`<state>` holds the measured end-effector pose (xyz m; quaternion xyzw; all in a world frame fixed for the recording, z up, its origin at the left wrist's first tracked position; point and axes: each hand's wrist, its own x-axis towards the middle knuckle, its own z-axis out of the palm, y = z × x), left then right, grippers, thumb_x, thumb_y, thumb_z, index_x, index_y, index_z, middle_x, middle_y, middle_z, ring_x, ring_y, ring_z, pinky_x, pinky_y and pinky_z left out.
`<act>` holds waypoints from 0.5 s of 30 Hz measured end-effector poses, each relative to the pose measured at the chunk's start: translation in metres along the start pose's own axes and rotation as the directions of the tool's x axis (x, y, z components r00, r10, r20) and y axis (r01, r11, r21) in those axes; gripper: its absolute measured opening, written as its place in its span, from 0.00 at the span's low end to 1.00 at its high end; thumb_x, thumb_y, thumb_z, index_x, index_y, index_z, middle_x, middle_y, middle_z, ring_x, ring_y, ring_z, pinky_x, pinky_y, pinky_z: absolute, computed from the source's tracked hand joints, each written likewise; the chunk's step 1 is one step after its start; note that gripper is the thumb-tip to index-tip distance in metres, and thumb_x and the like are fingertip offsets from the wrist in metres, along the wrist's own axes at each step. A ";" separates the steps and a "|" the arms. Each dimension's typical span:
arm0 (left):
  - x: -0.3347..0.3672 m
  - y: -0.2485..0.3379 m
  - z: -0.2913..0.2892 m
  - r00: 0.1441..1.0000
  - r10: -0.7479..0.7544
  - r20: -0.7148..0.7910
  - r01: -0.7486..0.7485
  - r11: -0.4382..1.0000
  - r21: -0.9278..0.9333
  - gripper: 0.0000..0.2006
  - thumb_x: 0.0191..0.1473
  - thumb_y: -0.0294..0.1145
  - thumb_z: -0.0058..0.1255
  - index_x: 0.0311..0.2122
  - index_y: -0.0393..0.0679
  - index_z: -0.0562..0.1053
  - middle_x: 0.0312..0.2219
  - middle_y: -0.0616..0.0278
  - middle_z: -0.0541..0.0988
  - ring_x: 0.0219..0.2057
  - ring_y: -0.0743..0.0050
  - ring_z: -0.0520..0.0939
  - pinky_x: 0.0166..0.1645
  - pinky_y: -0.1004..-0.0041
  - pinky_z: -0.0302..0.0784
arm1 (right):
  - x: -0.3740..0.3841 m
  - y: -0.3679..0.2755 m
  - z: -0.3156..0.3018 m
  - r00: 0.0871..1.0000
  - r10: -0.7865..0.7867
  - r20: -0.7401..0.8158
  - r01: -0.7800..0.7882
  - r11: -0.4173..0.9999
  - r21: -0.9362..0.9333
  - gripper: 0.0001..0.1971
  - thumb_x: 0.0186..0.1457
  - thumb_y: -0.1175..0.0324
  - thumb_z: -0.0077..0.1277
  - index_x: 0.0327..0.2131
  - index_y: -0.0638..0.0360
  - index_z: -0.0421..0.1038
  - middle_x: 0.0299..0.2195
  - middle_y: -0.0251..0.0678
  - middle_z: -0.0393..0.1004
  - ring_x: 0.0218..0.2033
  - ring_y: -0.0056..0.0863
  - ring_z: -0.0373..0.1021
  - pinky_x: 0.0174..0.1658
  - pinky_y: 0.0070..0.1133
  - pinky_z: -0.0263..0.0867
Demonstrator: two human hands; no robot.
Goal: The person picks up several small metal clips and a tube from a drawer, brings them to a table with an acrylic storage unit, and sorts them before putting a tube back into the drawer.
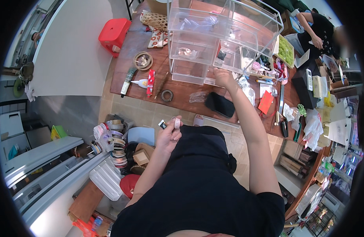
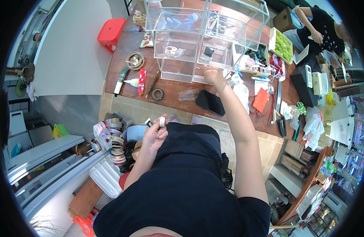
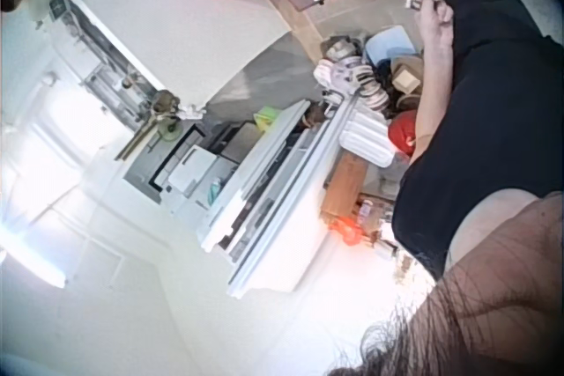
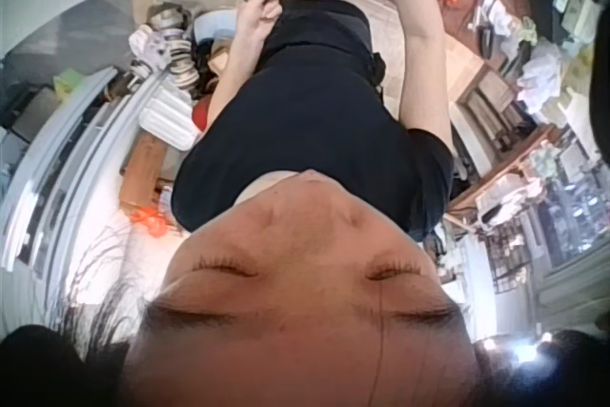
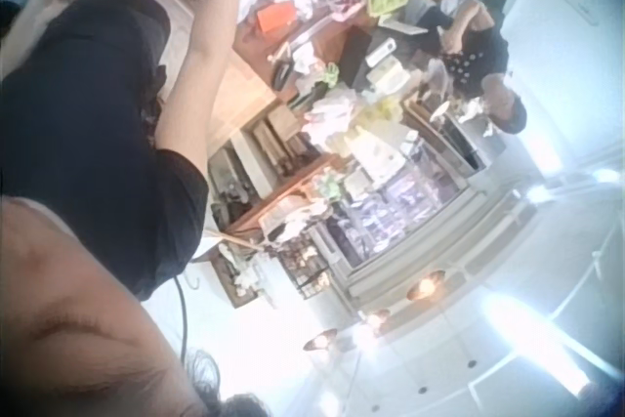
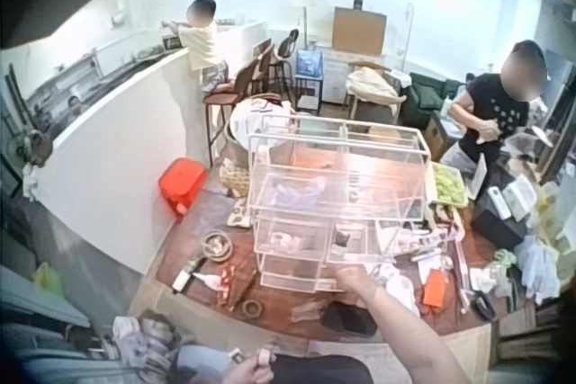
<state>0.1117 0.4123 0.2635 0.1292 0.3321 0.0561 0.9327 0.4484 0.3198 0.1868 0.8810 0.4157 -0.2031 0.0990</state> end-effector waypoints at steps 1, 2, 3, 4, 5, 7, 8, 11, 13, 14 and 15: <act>-0.002 0.001 -0.002 1.000 0.003 -0.002 -0.004 1.000 -0.006 0.12 0.59 0.33 0.41 0.44 0.37 0.70 0.28 0.61 0.76 0.10 0.90 0.59 0.17 0.85 0.56 | 0.001 0.003 -0.002 0.999 -0.036 0.031 0.035 0.998 0.049 0.14 0.45 0.71 0.43 0.38 0.64 0.66 0.37 0.47 0.73 0.43 0.42 0.69 0.44 0.31 0.66; -0.003 0.000 -0.003 1.000 0.004 -0.004 -0.004 1.000 -0.013 0.12 0.59 0.33 0.41 0.44 0.37 0.69 0.28 0.61 0.76 0.10 0.90 0.59 0.17 0.85 0.56 | -0.008 -0.002 -0.021 0.995 -0.072 0.063 0.065 0.993 0.099 0.14 0.45 0.69 0.45 0.37 0.64 0.66 0.38 0.48 0.72 0.44 0.41 0.69 0.44 0.31 0.66; -0.004 0.000 -0.008 1.000 -0.004 0.008 0.004 0.999 -0.040 0.12 0.59 0.32 0.40 0.44 0.37 0.69 0.29 0.60 0.77 0.11 0.89 0.59 0.17 0.85 0.56 | 0.010 0.009 0.003 0.993 -0.055 0.109 0.049 0.997 0.056 0.14 0.45 0.69 0.44 0.37 0.64 0.66 0.37 0.48 0.72 0.44 0.41 0.69 0.44 0.31 0.65; -0.003 -0.001 -0.015 1.000 -0.012 0.021 0.013 0.998 -0.067 0.12 0.59 0.30 0.39 0.45 0.37 0.69 0.30 0.59 0.77 0.11 0.89 0.60 0.17 0.85 0.57 | 0.010 0.014 0.007 0.993 -0.045 0.105 0.037 0.996 0.077 0.13 0.46 0.69 0.44 0.37 0.64 0.65 0.37 0.49 0.72 0.44 0.42 0.69 0.44 0.31 0.65; -0.003 -0.001 -0.020 0.999 -0.015 0.032 0.018 0.995 -0.096 0.12 0.59 0.29 0.37 0.45 0.37 0.68 0.31 0.58 0.77 0.11 0.88 0.60 0.17 0.85 0.57 | 0.011 0.018 0.010 0.994 -0.040 0.100 0.030 0.995 0.099 0.12 0.46 0.70 0.43 0.36 0.64 0.65 0.37 0.50 0.72 0.44 0.42 0.68 0.44 0.32 0.65; -0.007 0.003 -0.026 1.000 0.005 0.013 -0.003 0.994 -0.108 0.12 0.59 0.29 0.37 0.45 0.37 0.68 0.31 0.59 0.77 0.11 0.88 0.60 0.17 0.85 0.57 | -0.008 0.008 -0.009 0.999 -0.052 -0.011 0.053 0.961 0.270 0.11 0.47 0.71 0.43 0.36 0.64 0.65 0.37 0.51 0.71 0.44 0.44 0.67 0.44 0.33 0.63; -0.008 0.003 -0.028 1.000 0.004 0.009 -0.003 0.994 -0.112 0.12 0.60 0.30 0.37 0.45 0.37 0.68 0.31 0.59 0.77 0.11 0.88 0.60 0.17 0.85 0.57 | -0.012 0.013 -0.007 0.994 -0.099 -0.053 0.111 0.944 0.310 0.11 0.47 0.71 0.42 0.36 0.64 0.65 0.37 0.52 0.71 0.44 0.45 0.67 0.44 0.33 0.63; -0.006 0.006 -0.034 1.000 0.000 0.008 0.001 0.991 -0.133 0.13 0.60 0.31 0.36 0.45 0.37 0.69 0.30 0.59 0.77 0.11 0.88 0.60 0.17 0.85 0.57 | -0.020 0.024 -0.007 0.955 -0.266 -0.132 0.296 0.892 0.342 0.09 0.49 0.74 0.39 0.34 0.63 0.65 0.35 0.50 0.70 0.41 0.46 0.67 0.43 0.33 0.62; -0.008 0.009 -0.034 0.999 0.006 -0.045 -0.011 0.993 -0.121 0.12 0.59 0.31 0.40 0.44 0.38 0.69 0.29 0.61 0.76 0.11 0.89 0.59 0.17 0.85 0.55 | -0.033 0.016 -0.010 0.939 -0.277 -0.204 0.335 0.872 0.357 0.08 0.49 0.74 0.40 0.34 0.63 0.66 0.34 0.48 0.70 0.40 0.45 0.67 0.42 0.32 0.62; -0.007 0.010 -0.033 0.998 0.007 -0.064 -0.014 0.993 -0.116 0.11 0.59 0.31 0.41 0.43 0.38 0.70 0.28 0.63 0.76 0.11 0.90 0.59 0.16 0.85 0.54 | -0.040 0.014 -0.015 0.930 -0.278 -0.240 0.351 0.865 0.359 0.08 0.49 0.74 0.40 0.33 0.63 0.66 0.33 0.47 0.69 0.39 0.45 0.67 0.42 0.32 0.63; -0.006 0.011 -0.034 0.998 0.014 -0.056 -0.022 0.991 -0.134 0.12 0.59 0.31 0.40 0.44 0.38 0.69 0.29 0.61 0.76 0.11 0.89 0.59 0.17 0.85 0.55 | -0.044 0.013 -0.020 0.930 -0.292 -0.222 0.358 0.852 0.381 0.07 0.48 0.73 0.43 0.33 0.63 0.67 0.33 0.46 0.69 0.38 0.43 0.67 0.41 0.31 0.63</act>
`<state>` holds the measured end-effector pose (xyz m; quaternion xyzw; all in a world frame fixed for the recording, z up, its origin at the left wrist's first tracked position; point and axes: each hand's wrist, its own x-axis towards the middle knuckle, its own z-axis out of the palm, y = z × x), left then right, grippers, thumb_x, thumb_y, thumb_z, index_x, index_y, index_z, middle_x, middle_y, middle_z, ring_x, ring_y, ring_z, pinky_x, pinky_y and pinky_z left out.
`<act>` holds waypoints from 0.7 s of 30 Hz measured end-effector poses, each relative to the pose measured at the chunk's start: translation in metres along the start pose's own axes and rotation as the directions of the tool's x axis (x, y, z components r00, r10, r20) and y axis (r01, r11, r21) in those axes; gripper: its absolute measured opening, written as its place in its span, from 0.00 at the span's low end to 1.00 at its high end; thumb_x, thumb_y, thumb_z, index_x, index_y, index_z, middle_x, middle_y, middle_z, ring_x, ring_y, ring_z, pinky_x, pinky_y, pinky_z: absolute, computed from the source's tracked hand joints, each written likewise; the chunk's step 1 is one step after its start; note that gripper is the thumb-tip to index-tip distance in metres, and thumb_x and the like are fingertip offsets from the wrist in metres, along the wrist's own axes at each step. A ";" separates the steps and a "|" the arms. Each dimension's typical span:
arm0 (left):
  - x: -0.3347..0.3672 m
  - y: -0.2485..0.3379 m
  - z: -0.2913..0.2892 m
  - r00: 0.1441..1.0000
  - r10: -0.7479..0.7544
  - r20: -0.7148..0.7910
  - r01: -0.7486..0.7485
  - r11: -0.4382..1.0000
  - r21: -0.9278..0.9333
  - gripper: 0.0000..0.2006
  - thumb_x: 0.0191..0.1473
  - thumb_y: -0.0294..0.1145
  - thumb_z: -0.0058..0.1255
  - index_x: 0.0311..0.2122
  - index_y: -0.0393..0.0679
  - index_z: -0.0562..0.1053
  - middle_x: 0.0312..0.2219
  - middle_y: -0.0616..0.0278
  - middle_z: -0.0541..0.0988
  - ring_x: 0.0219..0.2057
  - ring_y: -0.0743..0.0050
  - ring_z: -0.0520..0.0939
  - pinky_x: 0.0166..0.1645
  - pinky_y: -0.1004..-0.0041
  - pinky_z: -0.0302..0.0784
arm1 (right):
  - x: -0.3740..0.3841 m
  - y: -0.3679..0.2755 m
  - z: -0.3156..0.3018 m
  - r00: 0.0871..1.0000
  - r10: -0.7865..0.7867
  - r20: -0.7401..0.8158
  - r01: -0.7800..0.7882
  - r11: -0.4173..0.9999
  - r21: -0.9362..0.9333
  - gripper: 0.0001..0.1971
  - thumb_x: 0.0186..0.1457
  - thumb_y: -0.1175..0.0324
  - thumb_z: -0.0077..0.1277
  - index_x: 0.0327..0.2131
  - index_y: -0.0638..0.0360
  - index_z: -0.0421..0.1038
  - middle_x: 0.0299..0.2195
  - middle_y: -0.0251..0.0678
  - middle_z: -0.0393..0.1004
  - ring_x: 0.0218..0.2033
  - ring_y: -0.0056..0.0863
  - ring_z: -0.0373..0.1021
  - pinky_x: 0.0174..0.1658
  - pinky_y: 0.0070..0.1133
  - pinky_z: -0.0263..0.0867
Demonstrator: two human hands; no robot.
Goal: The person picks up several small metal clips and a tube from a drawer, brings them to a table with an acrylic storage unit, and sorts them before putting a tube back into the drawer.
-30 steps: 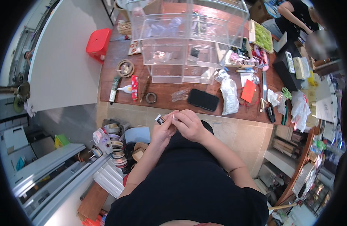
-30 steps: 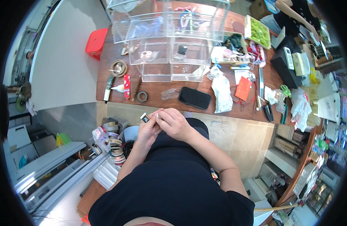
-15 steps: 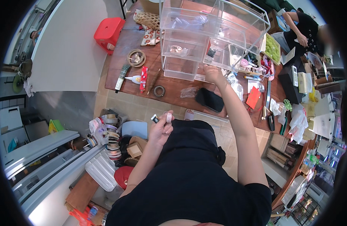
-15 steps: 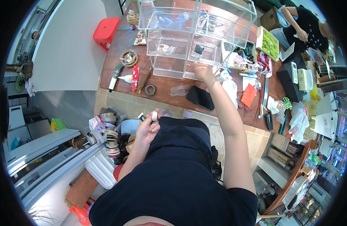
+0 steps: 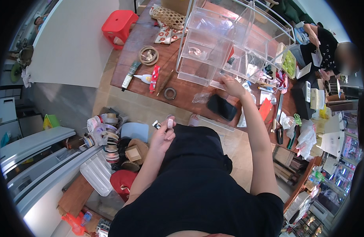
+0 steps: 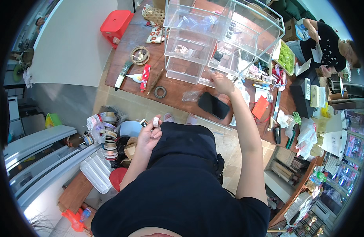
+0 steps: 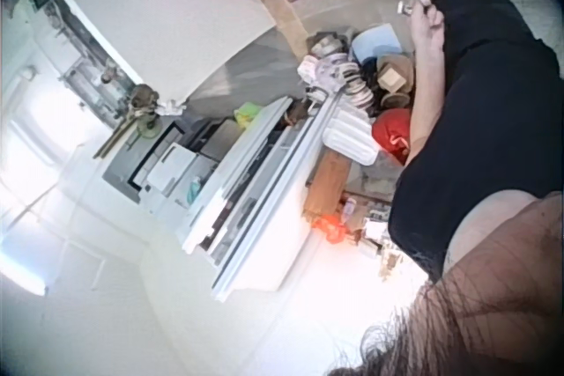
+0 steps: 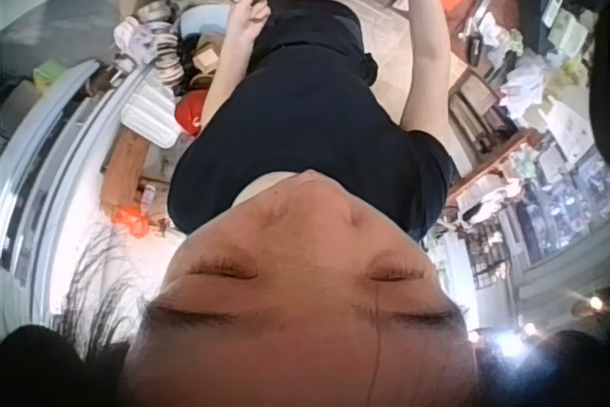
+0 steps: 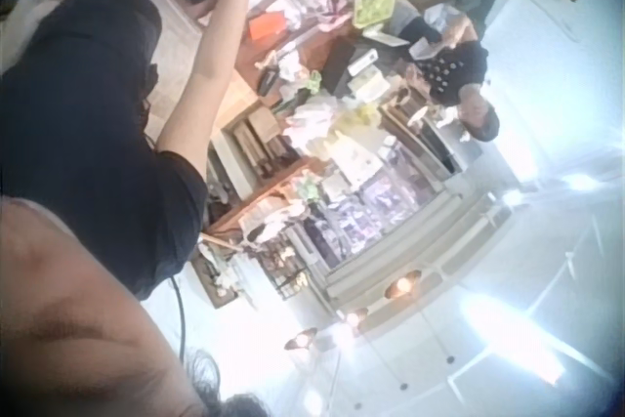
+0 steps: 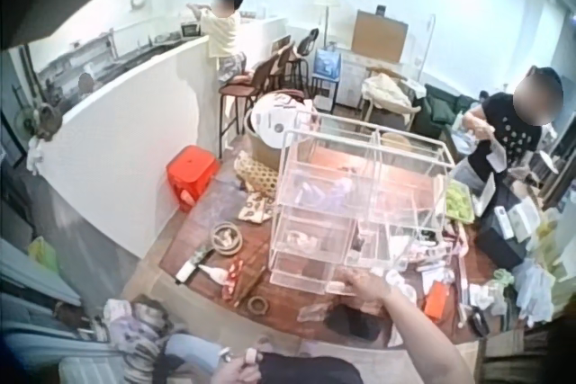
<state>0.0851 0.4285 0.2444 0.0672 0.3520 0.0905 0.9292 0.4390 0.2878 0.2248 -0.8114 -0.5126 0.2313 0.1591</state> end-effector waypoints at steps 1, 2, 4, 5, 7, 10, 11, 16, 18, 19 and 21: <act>0.000 0.002 -0.003 1.000 0.007 0.008 -0.007 1.000 -0.019 0.13 0.60 0.31 0.38 0.45 0.37 0.69 0.30 0.60 0.76 0.11 0.89 0.59 0.17 0.85 0.57 | 0.002 -0.003 -0.002 1.000 0.005 0.007 -0.005 1.000 0.010 0.07 0.48 0.73 0.43 0.33 0.63 0.67 0.33 0.46 0.69 0.39 0.43 0.67 0.41 0.31 0.63; 0.001 0.003 -0.006 1.000 0.008 0.018 -0.008 0.999 -0.035 0.13 0.60 0.31 0.36 0.46 0.36 0.68 0.31 0.58 0.76 0.11 0.88 0.59 0.18 0.85 0.58 | 0.003 -0.006 -0.004 1.000 0.015 0.013 -0.016 1.000 0.020 0.07 0.48 0.73 0.44 0.33 0.63 0.67 0.33 0.46 0.69 0.39 0.43 0.67 0.42 0.31 0.63; 0.003 0.003 -0.008 0.999 0.000 0.037 0.002 0.999 -0.046 0.13 0.60 0.31 0.36 0.46 0.36 0.68 0.31 0.58 0.76 0.11 0.88 0.59 0.18 0.85 0.58 | 0.003 -0.004 -0.002 1.000 0.005 0.007 -0.005 1.000 0.028 0.07 0.49 0.74 0.42 0.33 0.62 0.67 0.33 0.46 0.69 0.39 0.43 0.66 0.42 0.30 0.62; 0.004 0.004 -0.008 0.999 0.000 0.046 0.002 0.999 -0.051 0.13 0.60 0.31 0.36 0.46 0.36 0.68 0.31 0.58 0.76 0.11 0.88 0.59 0.18 0.85 0.58 | 0.004 -0.003 -0.001 1.000 -0.020 -0.022 0.020 1.000 0.001 0.07 0.49 0.74 0.42 0.33 0.62 0.66 0.33 0.46 0.68 0.39 0.44 0.66 0.42 0.31 0.62; 0.005 0.005 -0.009 0.999 0.000 0.044 0.002 0.999 -0.050 0.13 0.60 0.31 0.36 0.46 0.37 0.68 0.31 0.58 0.76 0.11 0.88 0.59 0.18 0.85 0.58 | 0.002 -0.001 0.001 0.995 -0.073 -0.075 0.069 0.996 -0.054 0.07 0.50 0.74 0.40 0.33 0.62 0.66 0.34 0.46 0.68 0.39 0.44 0.66 0.42 0.31 0.62; 0.006 0.004 -0.010 1.000 -0.008 0.025 0.009 0.999 -0.048 0.13 0.60 0.30 0.36 0.46 0.37 0.68 0.31 0.58 0.76 0.11 0.88 0.59 0.18 0.85 0.58 | 0.005 0.008 0.007 0.996 -0.088 -0.024 0.085 0.991 -0.105 0.06 0.50 0.73 0.41 0.33 0.62 0.65 0.33 0.47 0.69 0.38 0.45 0.67 0.41 0.32 0.62; 0.008 0.004 -0.009 0.999 -0.019 0.026 0.020 0.998 -0.055 0.13 0.60 0.30 0.36 0.46 0.37 0.68 0.31 0.58 0.76 0.11 0.88 0.59 0.18 0.85 0.58 | 0.007 0.008 0.006 0.996 -0.088 -0.008 0.087 0.989 -0.121 0.06 0.50 0.72 0.42 0.33 0.62 0.65 0.33 0.47 0.69 0.38 0.45 0.67 0.40 0.32 0.62; 0.010 0.003 0.004 0.999 -0.030 0.021 0.030 0.999 0.017 0.11 0.59 0.32 0.41 0.43 0.38 0.70 0.29 0.61 0.77 0.10 0.90 0.59 0.17 0.86 0.55 | 0.017 0.001 -0.008 0.996 -0.008 -0.086 0.008 1.000 0.001 0.10 0.52 0.67 0.45 0.37 0.60 0.66 0.34 0.45 0.72 0.39 0.44 0.68 0.41 0.32 0.63; 0.010 0.001 0.003 0.999 -0.038 0.022 0.038 0.999 0.014 0.11 0.59 0.32 0.41 0.43 0.38 0.70 0.28 0.61 0.77 0.10 0.90 0.59 0.17 0.86 0.55 | 0.011 -0.018 -0.020 0.987 -0.047 -0.151 0.047 0.999 -0.001 0.10 0.53 0.67 0.43 0.39 0.57 0.68 0.37 0.43 0.73 0.42 0.42 0.68 0.42 0.31 0.64; 0.010 0.001 0.005 0.999 -0.039 0.023 0.039 0.999 0.009 0.11 0.59 0.32 0.41 0.43 0.38 0.70 0.28 0.61 0.77 0.10 0.90 0.59 0.17 0.86 0.55 | 0.010 -0.015 -0.021 0.982 -0.098 -0.160 0.079 0.989 -0.122 0.13 0.53 0.68 0.43 0.43 0.54 0.66 0.36 0.42 0.73 0.40 0.41 0.69 0.41 0.30 0.65; 0.011 0.000 0.006 0.999 -0.042 0.014 0.042 0.999 0.000 0.11 0.59 0.32 0.41 0.43 0.38 0.70 0.28 0.61 0.77 0.10 0.90 0.59 0.17 0.86 0.55 | 0.010 -0.009 -0.019 0.968 -0.199 -0.154 0.136 0.928 -0.348 0.19 0.53 0.70 0.42 0.50 0.50 0.63 0.36 0.39 0.74 0.36 0.39 0.71 0.38 0.28 0.67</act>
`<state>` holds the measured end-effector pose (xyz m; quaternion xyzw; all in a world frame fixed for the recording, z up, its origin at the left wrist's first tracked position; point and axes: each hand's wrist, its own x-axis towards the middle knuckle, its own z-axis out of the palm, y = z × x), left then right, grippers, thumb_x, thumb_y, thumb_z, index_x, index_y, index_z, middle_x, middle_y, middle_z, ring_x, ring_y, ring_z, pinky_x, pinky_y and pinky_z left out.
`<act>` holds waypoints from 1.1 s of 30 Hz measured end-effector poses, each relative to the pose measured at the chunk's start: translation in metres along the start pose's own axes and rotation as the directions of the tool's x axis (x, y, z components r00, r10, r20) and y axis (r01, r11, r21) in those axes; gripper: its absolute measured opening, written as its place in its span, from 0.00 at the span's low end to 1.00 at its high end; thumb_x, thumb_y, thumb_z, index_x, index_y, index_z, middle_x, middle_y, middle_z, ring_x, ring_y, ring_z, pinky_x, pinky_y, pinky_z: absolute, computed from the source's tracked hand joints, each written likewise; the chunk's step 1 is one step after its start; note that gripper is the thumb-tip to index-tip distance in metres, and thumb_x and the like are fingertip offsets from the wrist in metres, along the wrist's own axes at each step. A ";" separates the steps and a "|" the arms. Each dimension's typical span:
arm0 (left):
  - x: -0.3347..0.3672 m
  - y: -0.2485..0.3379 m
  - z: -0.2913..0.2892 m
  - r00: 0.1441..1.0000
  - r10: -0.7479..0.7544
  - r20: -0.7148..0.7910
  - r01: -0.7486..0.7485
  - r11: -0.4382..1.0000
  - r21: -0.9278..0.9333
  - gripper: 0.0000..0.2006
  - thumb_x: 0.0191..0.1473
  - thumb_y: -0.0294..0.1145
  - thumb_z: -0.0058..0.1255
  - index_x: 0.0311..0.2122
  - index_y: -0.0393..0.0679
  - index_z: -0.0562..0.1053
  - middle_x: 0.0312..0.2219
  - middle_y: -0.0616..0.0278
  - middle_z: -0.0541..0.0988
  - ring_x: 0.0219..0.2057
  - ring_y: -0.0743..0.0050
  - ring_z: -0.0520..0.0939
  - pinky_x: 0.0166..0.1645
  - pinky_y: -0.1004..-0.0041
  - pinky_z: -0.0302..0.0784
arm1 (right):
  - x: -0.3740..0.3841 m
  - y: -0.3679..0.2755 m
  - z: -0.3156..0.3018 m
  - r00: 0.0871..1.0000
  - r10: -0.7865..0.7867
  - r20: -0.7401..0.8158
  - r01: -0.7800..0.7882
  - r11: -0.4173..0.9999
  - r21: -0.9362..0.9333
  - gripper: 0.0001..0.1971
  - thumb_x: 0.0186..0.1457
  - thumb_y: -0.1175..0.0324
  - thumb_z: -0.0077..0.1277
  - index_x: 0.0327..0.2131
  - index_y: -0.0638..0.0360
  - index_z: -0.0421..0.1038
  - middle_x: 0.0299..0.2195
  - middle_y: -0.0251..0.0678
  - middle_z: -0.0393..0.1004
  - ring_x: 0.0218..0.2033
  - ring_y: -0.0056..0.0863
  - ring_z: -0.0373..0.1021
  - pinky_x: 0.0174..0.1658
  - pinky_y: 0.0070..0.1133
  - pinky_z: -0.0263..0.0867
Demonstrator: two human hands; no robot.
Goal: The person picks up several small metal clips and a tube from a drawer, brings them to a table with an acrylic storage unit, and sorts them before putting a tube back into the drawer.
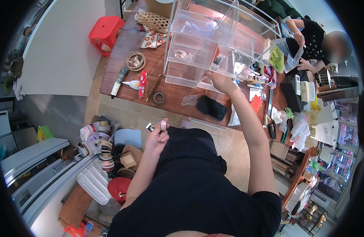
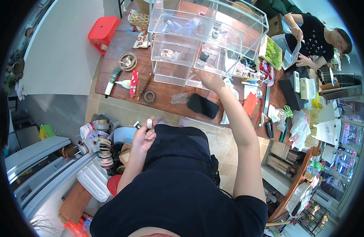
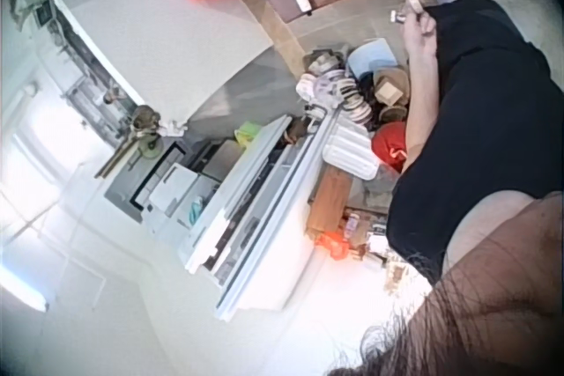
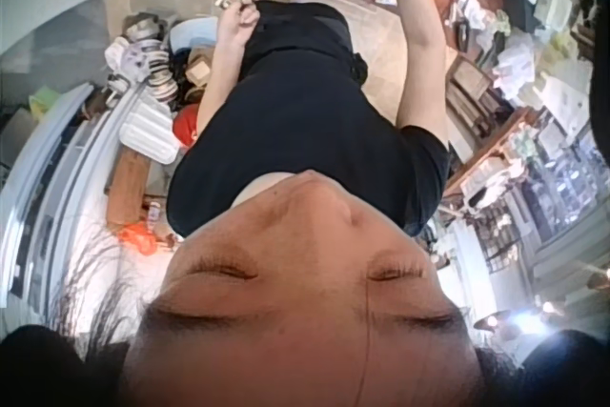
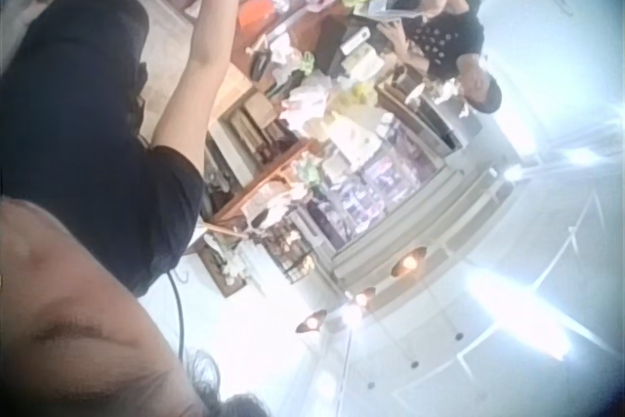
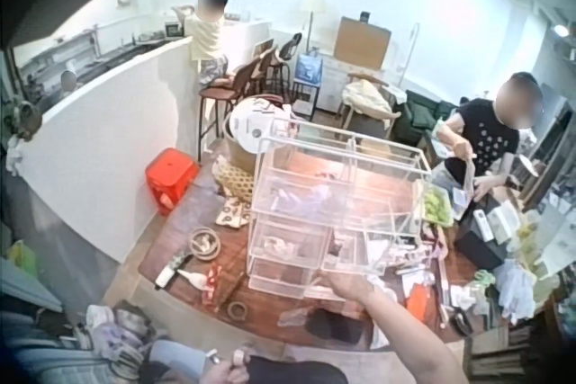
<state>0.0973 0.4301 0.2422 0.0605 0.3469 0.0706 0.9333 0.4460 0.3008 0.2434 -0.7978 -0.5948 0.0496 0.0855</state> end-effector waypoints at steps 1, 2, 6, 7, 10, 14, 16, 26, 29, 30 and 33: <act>0.000 -0.002 -0.001 1.000 -0.004 -0.001 0.004 1.000 -0.003 0.11 0.59 0.32 0.41 0.43 0.37 0.70 0.28 0.61 0.77 0.10 0.90 0.59 0.17 0.86 0.55 | -0.007 -0.001 0.000 0.998 0.032 0.056 -0.028 0.997 -0.068 0.21 0.51 0.72 0.42 0.51 0.50 0.64 0.34 0.40 0.74 0.34 0.35 0.72 0.34 0.29 0.68; 0.000 -0.002 -0.004 1.000 0.001 -0.003 -0.001 1.000 -0.006 0.11 0.59 0.31 0.41 0.43 0.37 0.70 0.28 0.61 0.77 0.10 0.90 0.59 0.17 0.86 0.55 | -0.010 -0.010 -0.006 0.996 0.062 0.064 -0.052 0.988 -0.145 0.20 0.51 0.72 0.42 0.50 0.50 0.65 0.33 0.41 0.74 0.33 0.35 0.72 0.32 0.29 0.68; -0.002 -0.001 -0.012 0.999 0.027 0.019 -0.027 0.999 -0.029 0.12 0.59 0.31 0.40 0.44 0.37 0.69 0.29 0.60 0.77 0.10 0.90 0.59 0.17 0.86 0.55 | -0.036 -0.051 -0.032 0.975 0.217 -0.043 -0.220 0.970 -0.108 0.10 0.53 0.64 0.46 0.25 0.60 0.69 0.26 0.43 0.73 0.24 0.37 0.71 0.24 0.31 0.66; -0.002 0.000 -0.014 0.999 0.034 0.020 -0.033 0.999 -0.037 0.12 0.59 0.31 0.38 0.45 0.37 0.68 0.30 0.60 0.77 0.10 0.89 0.59 0.17 0.85 0.56 | -0.040 -0.064 -0.038 0.958 0.276 -0.079 -0.278 0.961 -0.014 0.12 0.52 0.62 0.47 0.22 0.60 0.69 0.24 0.43 0.72 0.22 0.38 0.71 0.23 0.30 0.66; -0.004 0.003 -0.019 0.999 0.038 0.016 -0.037 0.997 -0.063 0.14 0.61 0.31 0.35 0.47 0.37 0.67 0.31 0.58 0.76 0.11 0.88 0.59 0.18 0.85 0.58 | -0.044 -0.104 -0.032 0.943 0.287 -0.166 -0.249 0.943 0.219 0.15 0.51 0.60 0.49 0.17 0.59 0.68 0.15 0.42 0.69 0.19 0.38 0.70 0.21 0.28 0.65; -0.001 0.004 -0.012 0.999 0.026 0.047 -0.021 0.995 -0.099 0.14 0.61 0.32 0.34 0.47 0.37 0.66 0.31 0.58 0.76 0.11 0.88 0.59 0.18 0.85 0.58 | -0.022 -0.148 0.038 0.945 0.310 -0.106 -0.258 0.904 0.341 0.10 0.50 0.64 0.50 0.23 0.60 0.68 0.18 0.43 0.70 0.22 0.42 0.71 0.25 0.34 0.66; -0.003 0.005 -0.008 0.997 0.032 0.064 -0.026 0.995 -0.094 0.14 0.61 0.32 0.34 0.47 0.37 0.66 0.31 0.58 0.76 0.11 0.87 0.59 0.18 0.85 0.58 | -0.001 -0.164 0.053 0.932 0.363 0.005 -0.340 0.867 0.365 0.07 0.50 0.68 0.47 0.29 0.61 0.66 0.25 0.46 0.70 0.28 0.45 0.71 0.29 0.37 0.66; -0.009 0.008 -0.029 0.997 0.064 0.052 -0.060 0.995 -0.078 0.14 0.61 0.32 0.33 0.48 0.38 0.66 0.33 0.60 0.76 0.11 0.87 0.59 0.19 0.84 0.59 | 0.031 -0.187 0.093 0.991 -0.050 -0.127 0.062 0.994 0.088 0.13 0.42 0.72 0.46 0.35 0.62 0.66 0.37 0.43 0.65 0.40 0.37 0.61 0.40 0.26 0.59; -0.009 0.011 -0.028 0.997 0.071 0.044 -0.066 0.993 -0.101 0.14 0.61 0.32 0.34 0.48 0.39 0.66 0.33 0.59 0.76 0.11 0.88 0.59 0.18 0.84 0.58 | 0.035 -0.190 0.103 0.988 -0.064 -0.140 0.065 0.998 0.001 0.11 0.41 0.71 0.47 0.32 0.61 0.67 0.37 0.44 0.65 0.41 0.37 0.61 0.40 0.26 0.59; -0.009 0.012 -0.026 0.996 0.076 0.036 -0.072 0.991 -0.113 0.14 0.61 0.33 0.35 0.48 0.39 0.66 0.32 0.59 0.76 0.11 0.88 0.59 0.18 0.85 0.58 | 0.036 -0.189 0.104 0.995 -0.050 -0.090 0.051 0.999 0.011 0.10 0.41 0.71 0.48 0.31 0.62 0.67 0.38 0.45 0.66 0.42 0.38 0.61 0.41 0.27 0.59; -0.015 0.020 -0.017 0.994 0.103 -0.030 -0.105 0.989 -0.100 0.13 0.60 0.33 0.37 0.47 0.39 0.67 0.30 0.61 0.76 0.11 0.89 0.59 0.18 0.85 0.57 | 0.033 -0.193 0.093 0.925 -0.080 -0.372 0.172 0.960 0.221 0.06 0.40 0.73 0.51 0.25 0.62 0.66 0.40 0.46 0.66 0.43 0.41 0.63 0.43 0.28 0.60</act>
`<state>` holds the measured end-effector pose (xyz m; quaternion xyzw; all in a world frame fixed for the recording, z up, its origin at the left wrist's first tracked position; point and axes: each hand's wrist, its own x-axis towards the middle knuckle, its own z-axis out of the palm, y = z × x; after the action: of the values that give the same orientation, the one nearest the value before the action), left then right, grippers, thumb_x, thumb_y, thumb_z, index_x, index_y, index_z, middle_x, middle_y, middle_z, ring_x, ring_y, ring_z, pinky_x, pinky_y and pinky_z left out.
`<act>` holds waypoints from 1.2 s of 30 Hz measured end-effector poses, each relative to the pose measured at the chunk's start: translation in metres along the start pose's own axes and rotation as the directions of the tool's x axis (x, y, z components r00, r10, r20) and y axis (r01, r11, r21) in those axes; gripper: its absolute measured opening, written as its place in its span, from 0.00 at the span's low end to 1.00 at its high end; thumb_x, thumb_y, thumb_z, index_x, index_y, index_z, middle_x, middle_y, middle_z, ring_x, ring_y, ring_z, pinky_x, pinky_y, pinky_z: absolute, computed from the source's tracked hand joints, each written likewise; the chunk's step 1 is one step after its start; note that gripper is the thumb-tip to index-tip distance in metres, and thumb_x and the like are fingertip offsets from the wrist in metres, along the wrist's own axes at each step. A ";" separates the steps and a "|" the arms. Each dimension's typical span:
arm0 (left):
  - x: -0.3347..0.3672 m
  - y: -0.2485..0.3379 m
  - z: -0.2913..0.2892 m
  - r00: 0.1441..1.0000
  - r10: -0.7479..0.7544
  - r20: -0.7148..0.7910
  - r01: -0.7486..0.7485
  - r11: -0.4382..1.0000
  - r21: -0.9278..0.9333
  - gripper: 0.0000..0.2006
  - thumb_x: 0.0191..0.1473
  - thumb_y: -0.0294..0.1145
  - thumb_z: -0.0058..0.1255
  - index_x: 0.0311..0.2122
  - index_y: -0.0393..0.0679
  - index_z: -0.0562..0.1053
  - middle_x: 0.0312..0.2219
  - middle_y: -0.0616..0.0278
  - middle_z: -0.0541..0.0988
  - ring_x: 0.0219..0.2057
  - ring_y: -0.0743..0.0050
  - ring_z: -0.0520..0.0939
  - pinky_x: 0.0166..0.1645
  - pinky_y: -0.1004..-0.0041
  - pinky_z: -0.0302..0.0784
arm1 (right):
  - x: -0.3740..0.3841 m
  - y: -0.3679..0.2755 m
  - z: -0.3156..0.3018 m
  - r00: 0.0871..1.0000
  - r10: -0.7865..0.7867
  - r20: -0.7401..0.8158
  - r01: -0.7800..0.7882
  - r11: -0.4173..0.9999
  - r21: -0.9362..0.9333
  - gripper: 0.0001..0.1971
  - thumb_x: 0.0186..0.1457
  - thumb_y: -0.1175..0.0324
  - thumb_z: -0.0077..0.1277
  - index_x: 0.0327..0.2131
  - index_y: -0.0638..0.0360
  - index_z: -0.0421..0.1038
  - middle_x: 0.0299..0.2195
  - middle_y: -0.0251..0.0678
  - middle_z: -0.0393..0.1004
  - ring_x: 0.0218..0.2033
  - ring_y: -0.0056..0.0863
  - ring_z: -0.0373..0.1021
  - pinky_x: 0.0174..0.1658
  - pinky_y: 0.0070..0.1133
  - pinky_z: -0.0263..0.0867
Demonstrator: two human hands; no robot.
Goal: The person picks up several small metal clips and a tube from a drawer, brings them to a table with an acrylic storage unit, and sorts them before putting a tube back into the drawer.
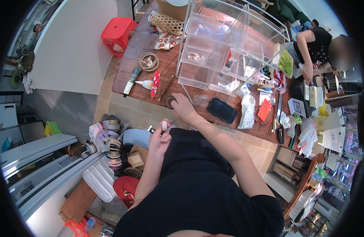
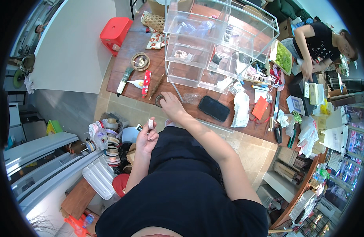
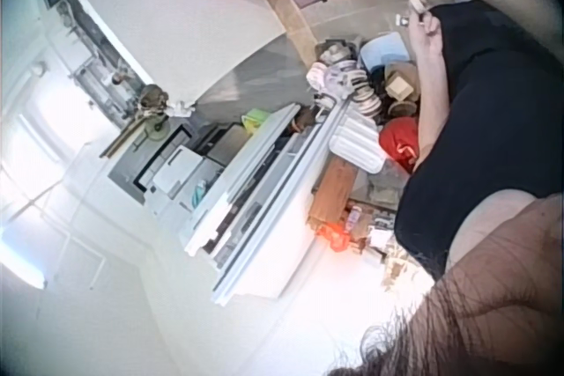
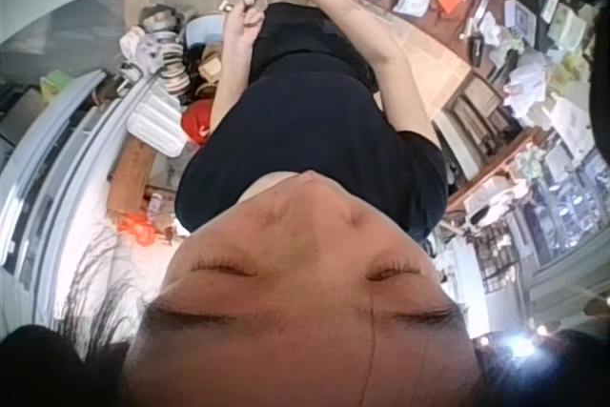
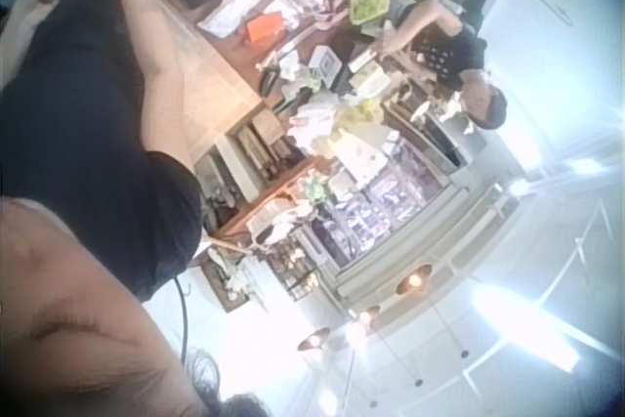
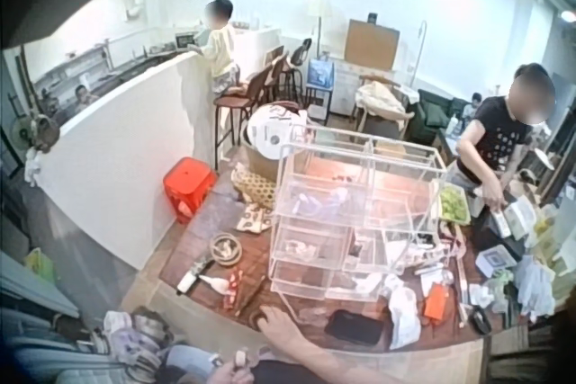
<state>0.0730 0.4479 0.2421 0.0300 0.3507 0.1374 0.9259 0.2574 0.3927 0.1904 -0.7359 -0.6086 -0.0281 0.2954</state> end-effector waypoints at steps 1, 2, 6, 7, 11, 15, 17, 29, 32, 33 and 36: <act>-0.001 0.002 0.001 0.999 0.013 -0.029 -0.012 1.000 0.012 0.13 0.60 0.33 0.37 0.46 0.39 0.68 0.29 0.62 0.76 0.11 0.89 0.58 0.17 0.86 0.56 | -0.002 -0.008 -0.009 0.989 0.138 0.050 -0.145 0.966 0.212 0.06 0.40 0.75 0.51 0.25 0.62 0.66 0.41 0.46 0.66 0.43 0.41 0.64 0.43 0.27 0.61; 0.000 0.005 -0.003 0.999 0.019 -0.038 -0.019 1.000 0.001 0.13 0.60 0.34 0.38 0.46 0.39 0.68 0.28 0.62 0.76 0.11 0.89 0.58 0.18 0.85 0.56 | -0.008 -0.020 -0.027 0.956 0.264 0.129 -0.294 0.868 0.401 0.06 0.40 0.76 0.51 0.25 0.62 0.65 0.42 0.47 0.65 0.43 0.41 0.64 0.43 0.26 0.62; 0.005 0.015 -0.021 0.992 0.041 -0.116 -0.042 0.999 -0.009 0.13 0.59 0.36 0.41 0.46 0.41 0.68 0.29 0.62 0.75 0.11 0.90 0.58 0.18 0.86 0.56 | -0.064 -0.034 -0.063 0.764 0.412 0.497 -0.553 0.020 0.833 0.15 0.43 0.78 0.51 0.37 0.62 0.65 0.43 0.41 0.65 0.39 0.33 0.68 0.40 0.23 0.65; 0.007 0.018 -0.030 0.991 0.047 -0.128 -0.050 0.998 -0.024 0.13 0.59 0.36 0.42 0.46 0.42 0.68 0.30 0.62 0.75 0.12 0.90 0.58 0.18 0.86 0.56 | -0.080 -0.038 -0.071 0.704 0.380 0.600 -0.515 -0.308 0.800 0.18 0.42 0.78 0.52 0.40 0.62 0.65 0.43 0.40 0.65 0.39 0.32 0.68 0.40 0.23 0.66; 0.009 0.019 -0.048 0.990 0.119 -0.070 -0.124 0.989 -0.081 0.13 0.59 0.35 0.42 0.46 0.41 0.68 0.30 0.60 0.76 0.12 0.90 0.60 0.18 0.86 0.59 | -0.154 -0.032 -0.087 0.674 0.234 0.701 -0.479 -0.584 0.655 0.26 0.48 0.74 0.41 0.54 0.64 0.56 0.43 0.45 0.66 0.37 0.33 0.69 0.40 0.25 0.67; -0.015 -0.013 -0.057 0.971 0.230 -0.059 -0.237 0.957 -0.170 0.13 0.59 0.33 0.41 0.46 0.41 0.69 0.30 0.60 0.76 0.12 0.90 0.61 0.18 0.86 0.59 | -0.208 -0.022 -0.098 0.641 0.182 0.746 -0.390 -0.760 0.520 0.29 0.45 0.63 0.42 0.53 0.66 0.57 0.44 0.50 0.66 0.37 0.39 0.69 0.41 0.29 0.66; -0.031 -0.042 -0.070 0.956 0.284 -0.070 -0.292 0.935 -0.199 0.12 0.59 0.33 0.41 0.46 0.41 0.69 0.30 0.60 0.76 0.13 0.90 0.61 0.18 0.86 0.59 | -0.230 -0.012 -0.098 0.640 0.169 0.750 -0.405 -0.755 0.516 0.29 0.43 0.60 0.44 0.50 0.64 0.60 0.42 0.50 0.66 0.37 0.40 0.68 0.40 0.30 0.65; -0.046 -0.400 -0.212 0.942 0.036 -0.333 -0.206 0.847 -0.491 0.10 0.59 0.33 0.42 0.42 0.40 0.70 0.28 0.64 0.74 0.12 0.92 0.60 0.18 0.87 0.55 | -0.450 0.155 -0.016 0.212 0.379 0.901 -0.492 -0.755 0.434 0.11 0.55 0.65 0.43 0.39 0.57 0.66 0.33 0.40 0.71 0.32 0.38 0.69 0.32 0.30 0.65; -0.050 -0.458 -0.215 0.917 -0.029 -0.397 -0.165 0.880 -0.445 0.09 0.58 0.31 0.43 0.41 0.39 0.71 0.29 0.65 0.74 0.13 0.92 0.59 0.19 0.87 0.53 | -0.507 0.214 0.026 0.090 0.504 0.859 -0.569 -0.682 0.460 0.14 0.52 0.67 0.47 0.43 0.53 0.65 0.40 0.40 0.69 0.39 0.44 0.67 0.36 0.39 0.65; -0.045 -0.476 -0.226 0.912 -0.043 -0.409 -0.159 0.880 -0.447 0.09 0.58 0.31 0.43 0.41 0.39 0.71 0.29 0.65 0.74 0.13 0.92 0.59 0.19 0.88 0.53 | -0.515 0.231 0.042 0.088 0.508 0.857 -0.603 -0.657 0.451 0.14 0.52 0.67 0.47 0.44 0.53 0.64 0.41 0.40 0.69 0.41 0.44 0.67 0.37 0.40 0.65; -0.033 -0.515 -0.270 0.872 -0.061 -0.486 -0.206 0.854 -0.477 0.09 0.58 0.30 0.43 0.41 0.39 0.72 0.28 0.67 0.72 0.14 0.93 0.59 0.20 0.88 0.52 | -0.522 0.277 0.092 0.007 0.618 0.786 -0.553 -0.653 0.518 0.15 0.51 0.68 0.45 0.45 0.53 0.63 0.41 0.39 0.69 0.42 0.44 0.66 0.37 0.41 0.64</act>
<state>-0.0078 -0.0671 -0.0178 -0.2400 0.5198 0.2649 0.7759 0.3466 -0.0460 -0.2060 -0.5636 0.2575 0.5254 0.5831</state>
